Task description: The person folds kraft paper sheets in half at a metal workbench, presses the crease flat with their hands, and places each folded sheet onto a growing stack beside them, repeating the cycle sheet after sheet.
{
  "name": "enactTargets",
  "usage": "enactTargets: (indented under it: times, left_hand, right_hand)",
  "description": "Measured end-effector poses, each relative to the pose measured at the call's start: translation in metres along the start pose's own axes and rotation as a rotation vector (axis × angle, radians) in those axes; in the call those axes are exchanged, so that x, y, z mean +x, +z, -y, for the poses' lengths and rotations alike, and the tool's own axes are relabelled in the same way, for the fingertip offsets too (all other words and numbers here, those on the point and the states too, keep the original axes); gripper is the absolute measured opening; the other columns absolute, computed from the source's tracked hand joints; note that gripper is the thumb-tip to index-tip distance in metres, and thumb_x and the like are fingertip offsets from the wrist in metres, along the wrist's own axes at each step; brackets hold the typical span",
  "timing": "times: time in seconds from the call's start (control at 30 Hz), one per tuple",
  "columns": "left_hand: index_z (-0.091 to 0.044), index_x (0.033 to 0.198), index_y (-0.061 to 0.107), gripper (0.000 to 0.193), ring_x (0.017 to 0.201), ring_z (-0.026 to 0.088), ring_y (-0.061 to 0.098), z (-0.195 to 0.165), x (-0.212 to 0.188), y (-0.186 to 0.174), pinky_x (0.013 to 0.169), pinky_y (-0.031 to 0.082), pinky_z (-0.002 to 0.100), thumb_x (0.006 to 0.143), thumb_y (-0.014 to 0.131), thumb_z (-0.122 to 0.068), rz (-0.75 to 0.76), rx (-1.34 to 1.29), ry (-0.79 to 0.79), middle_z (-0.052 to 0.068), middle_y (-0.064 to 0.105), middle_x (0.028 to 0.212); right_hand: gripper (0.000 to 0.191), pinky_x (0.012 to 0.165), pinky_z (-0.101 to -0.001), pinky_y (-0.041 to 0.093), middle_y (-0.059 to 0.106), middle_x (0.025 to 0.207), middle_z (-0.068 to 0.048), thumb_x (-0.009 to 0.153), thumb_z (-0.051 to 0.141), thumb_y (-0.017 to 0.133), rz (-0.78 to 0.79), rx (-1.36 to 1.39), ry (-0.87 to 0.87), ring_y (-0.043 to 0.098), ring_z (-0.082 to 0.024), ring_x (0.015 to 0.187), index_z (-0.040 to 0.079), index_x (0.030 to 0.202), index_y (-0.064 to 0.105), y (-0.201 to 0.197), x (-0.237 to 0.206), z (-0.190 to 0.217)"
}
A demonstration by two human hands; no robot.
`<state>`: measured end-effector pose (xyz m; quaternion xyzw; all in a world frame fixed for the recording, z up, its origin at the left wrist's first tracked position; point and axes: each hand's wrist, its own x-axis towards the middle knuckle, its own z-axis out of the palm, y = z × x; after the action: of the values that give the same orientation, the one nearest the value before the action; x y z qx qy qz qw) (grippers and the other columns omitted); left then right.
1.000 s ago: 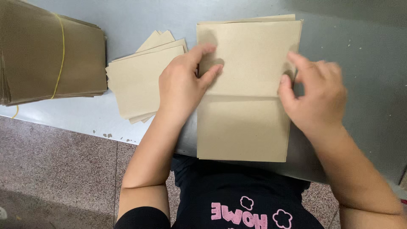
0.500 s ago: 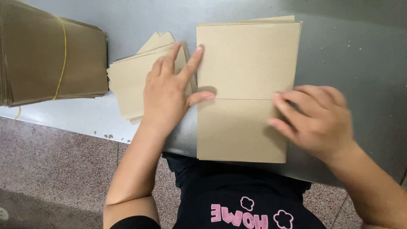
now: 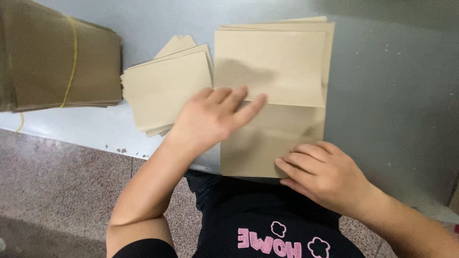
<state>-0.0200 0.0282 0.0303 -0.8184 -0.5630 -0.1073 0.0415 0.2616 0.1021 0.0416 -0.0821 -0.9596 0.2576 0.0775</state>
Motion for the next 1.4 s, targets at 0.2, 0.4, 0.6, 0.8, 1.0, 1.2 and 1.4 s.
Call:
enactTargets:
  times: [0.2, 0.4, 0.6, 0.8, 1.0, 1.2, 1.4]
  left_hand:
    - [-0.020, 0.120, 0.077, 0.042, 0.114, 0.020, 0.071, 0.021, -0.075, -0.029, 0.093, 0.056, 0.038, 0.081, 0.071, -0.005, -0.038, 0.035, -0.461, 0.001, 0.076, 0.125]
    - [-0.017, 0.115, 0.077, 0.032, 0.108, 0.026, 0.070, 0.017, -0.108, -0.033, 0.094, 0.054, 0.042, 0.083, 0.078, -0.011, 0.152, -0.066, -0.645, 0.006, 0.075, 0.120]
    - [-0.012, 0.104, 0.071, 0.029, 0.109, 0.031, 0.065, -0.027, -0.065, -0.038, 0.095, 0.051, 0.045, 0.080, 0.083, -0.023, -0.067, -0.554, -0.244, 0.006, 0.070, 0.109]
    - [-0.010, 0.091, 0.064, 0.024, 0.094, 0.027, 0.064, -0.053, -0.029, -0.032, 0.085, 0.052, 0.039, 0.076, 0.078, -0.022, 0.122, -0.578, -0.036, 0.005, 0.063, 0.093]
    - [-0.008, 0.092, 0.065, 0.019, 0.093, 0.025, 0.063, -0.048, -0.027, -0.031, 0.080, 0.053, 0.037, 0.079, 0.070, -0.020, 0.197, -0.548, -0.052, 0.005, 0.061, 0.093]
    - [-0.002, 0.106, 0.070, 0.033, 0.101, 0.026, 0.065, -0.054, -0.035, -0.043, 0.082, 0.055, 0.036, 0.077, 0.064, -0.017, 0.132, -0.388, 0.029, 0.010, 0.067, 0.105]
    - [-0.001, 0.110, 0.070, 0.032, 0.111, 0.029, 0.070, -0.049, -0.051, -0.051, 0.082, 0.057, 0.036, 0.081, 0.063, -0.014, 0.266, -0.443, -0.026, 0.015, 0.072, 0.119]
  right_hand:
    - [0.041, 0.089, -0.0407, 0.048, 0.073, 0.105, 0.002, 0.076, 0.035, 0.081, 0.042, 0.179, 0.055, 0.063, -0.021, 0.106, 0.015, 0.111, 0.076, -0.003, 0.002, -0.013]
    - [0.031, 0.088, -0.0398, 0.048, 0.073, 0.102, 0.005, 0.080, 0.032, 0.079, 0.086, 0.220, 0.051, 0.063, -0.021, 0.105, 0.016, 0.106, 0.077, -0.006, 0.004, -0.015]
    - [0.022, 0.087, -0.0385, 0.047, 0.073, 0.098, 0.007, 0.079, 0.027, 0.079, 0.097, 0.195, 0.105, 0.063, -0.019, 0.104, 0.019, 0.099, 0.079, -0.008, 0.006, -0.011]
    - [0.028, 0.089, -0.0385, 0.047, 0.072, 0.100, 0.006, 0.074, 0.030, 0.080, 0.108, 0.184, 0.130, 0.063, -0.019, 0.104, 0.019, 0.100, 0.078, -0.011, 0.006, -0.010]
    - [0.035, 0.088, -0.0386, 0.047, 0.072, 0.100, 0.004, 0.071, 0.033, 0.082, 0.165, 0.207, 0.107, 0.063, -0.020, 0.103, 0.017, 0.102, 0.078, -0.013, 0.007, -0.015]
    - [0.030, 0.086, -0.0384, 0.048, 0.073, 0.098, 0.005, 0.074, 0.026, 0.082, 0.131, 0.218, 0.083, 0.063, -0.019, 0.102, 0.016, 0.102, 0.078, -0.013, 0.008, -0.014]
    - [0.024, 0.086, -0.0387, 0.049, 0.073, 0.099, 0.005, 0.075, 0.023, 0.080, 0.099, 0.220, 0.078, 0.064, -0.019, 0.103, 0.017, 0.099, 0.078, -0.013, 0.008, -0.013]
